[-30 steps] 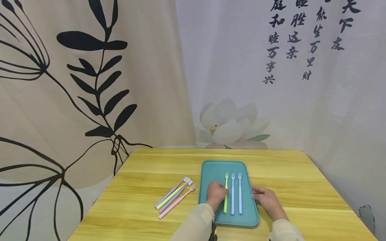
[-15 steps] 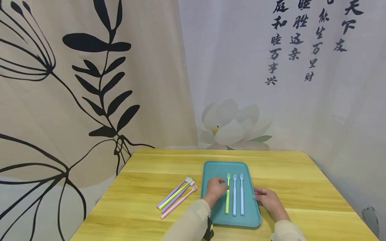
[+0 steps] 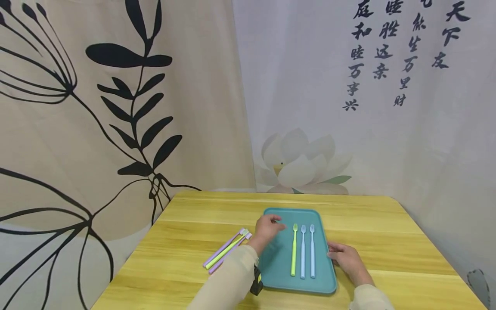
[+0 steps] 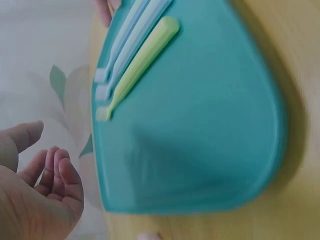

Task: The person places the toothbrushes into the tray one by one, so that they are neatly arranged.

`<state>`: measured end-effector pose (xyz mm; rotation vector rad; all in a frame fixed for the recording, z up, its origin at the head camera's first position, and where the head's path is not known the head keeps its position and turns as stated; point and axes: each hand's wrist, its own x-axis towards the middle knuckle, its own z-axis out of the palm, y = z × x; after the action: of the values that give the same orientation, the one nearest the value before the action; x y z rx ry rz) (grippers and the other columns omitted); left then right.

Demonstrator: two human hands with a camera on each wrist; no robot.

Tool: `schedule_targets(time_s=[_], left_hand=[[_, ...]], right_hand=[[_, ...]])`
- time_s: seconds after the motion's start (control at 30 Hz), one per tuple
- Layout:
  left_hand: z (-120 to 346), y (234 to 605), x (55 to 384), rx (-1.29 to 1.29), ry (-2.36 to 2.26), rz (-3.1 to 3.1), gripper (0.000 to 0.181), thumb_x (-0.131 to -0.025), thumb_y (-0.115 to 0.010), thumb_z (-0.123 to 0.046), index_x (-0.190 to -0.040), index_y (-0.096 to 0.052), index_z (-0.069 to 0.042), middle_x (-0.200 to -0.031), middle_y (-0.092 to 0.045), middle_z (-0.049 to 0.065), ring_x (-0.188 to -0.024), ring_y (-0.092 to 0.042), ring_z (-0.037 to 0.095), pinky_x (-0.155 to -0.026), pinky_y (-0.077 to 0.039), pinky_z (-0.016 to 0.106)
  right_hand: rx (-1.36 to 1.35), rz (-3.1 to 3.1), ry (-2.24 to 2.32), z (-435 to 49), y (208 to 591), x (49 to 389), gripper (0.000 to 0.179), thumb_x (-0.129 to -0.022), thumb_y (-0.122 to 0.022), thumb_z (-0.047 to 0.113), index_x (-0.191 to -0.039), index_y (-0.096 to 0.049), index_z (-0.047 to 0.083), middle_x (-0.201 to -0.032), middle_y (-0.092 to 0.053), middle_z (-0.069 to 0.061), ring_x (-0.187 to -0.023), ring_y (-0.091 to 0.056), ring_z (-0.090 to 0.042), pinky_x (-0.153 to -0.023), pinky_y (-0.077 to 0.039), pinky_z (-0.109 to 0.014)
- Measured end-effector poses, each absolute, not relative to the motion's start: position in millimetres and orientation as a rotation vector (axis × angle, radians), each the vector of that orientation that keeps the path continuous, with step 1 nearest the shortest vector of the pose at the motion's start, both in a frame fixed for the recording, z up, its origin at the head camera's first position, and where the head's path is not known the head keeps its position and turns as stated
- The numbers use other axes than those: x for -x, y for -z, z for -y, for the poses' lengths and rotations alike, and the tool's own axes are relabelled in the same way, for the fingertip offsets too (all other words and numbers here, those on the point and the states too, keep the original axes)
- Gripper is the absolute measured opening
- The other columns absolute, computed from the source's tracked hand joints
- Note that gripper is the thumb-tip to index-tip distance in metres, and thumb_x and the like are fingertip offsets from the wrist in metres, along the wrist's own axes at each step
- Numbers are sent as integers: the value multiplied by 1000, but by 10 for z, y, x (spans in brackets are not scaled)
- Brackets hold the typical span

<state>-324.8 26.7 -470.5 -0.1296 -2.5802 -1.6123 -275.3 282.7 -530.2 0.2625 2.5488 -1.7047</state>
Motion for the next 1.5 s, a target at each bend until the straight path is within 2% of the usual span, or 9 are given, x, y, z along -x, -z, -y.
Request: schedule_targets(time_s=[0.23,0.4,0.63,0.9,1.2,1.5], left_hand=[[-5,4627,3324,152,1662,2530,25,-82,-80,-12,-105,-74,-2,-84,-62,1,-73,-54,14,-63,-48,30],[212,4570,3385,127,1755,2504,29,-86,-78,-14,-111,-72,-2,-91,-60,3,-80,-53,16,-68,-48,30],[507,4523,3494,106,1691,2512,30,-86,-77,-16,-112,-71,-2,-93,-61,5,-82,-54,19,-70,-48,32],[852,4581,3518,70,1664,2533,32,-88,-76,-15,-117,-70,-2,-101,-62,8,-92,-56,23,-78,-50,38],[1216,4699,3536,128,1573,2587,33,-88,-75,-13,-117,-69,2,-101,-63,10,-89,-55,22,-74,-50,36],[1448,4800,3456,114,1627,2638,35,-90,-74,-13,-121,-67,1,-102,-63,10,-92,-59,23,-80,-52,41]], right_hand=[[-264,-2538,1711,-2841,5324,2750,49,-92,-65,4,-136,-51,-13,-122,-60,-26,-106,-61,-26,-82,-55,-36],[-261,-2532,1720,-2840,5323,2751,48,-92,-64,4,-136,-51,-12,-121,-61,-24,-104,-60,-23,-82,-55,-35],[-276,-2524,1724,-2842,5286,2756,48,-92,-65,5,-136,-52,-11,-121,-61,-23,-105,-59,-24,-82,-55,-34],[-265,-2522,1720,-2846,5303,2738,49,-93,-64,5,-137,-51,-11,-121,-61,-23,-103,-60,-21,-80,-55,-32],[-235,-2533,1724,-2843,5304,2707,50,-93,-63,5,-138,-49,-12,-122,-60,-24,-104,-60,-21,-80,-55,-32],[-236,-2526,1741,-2856,5330,2718,49,-94,-64,5,-138,-50,-12,-125,-60,-25,-107,-61,-26,-81,-55,-34]])
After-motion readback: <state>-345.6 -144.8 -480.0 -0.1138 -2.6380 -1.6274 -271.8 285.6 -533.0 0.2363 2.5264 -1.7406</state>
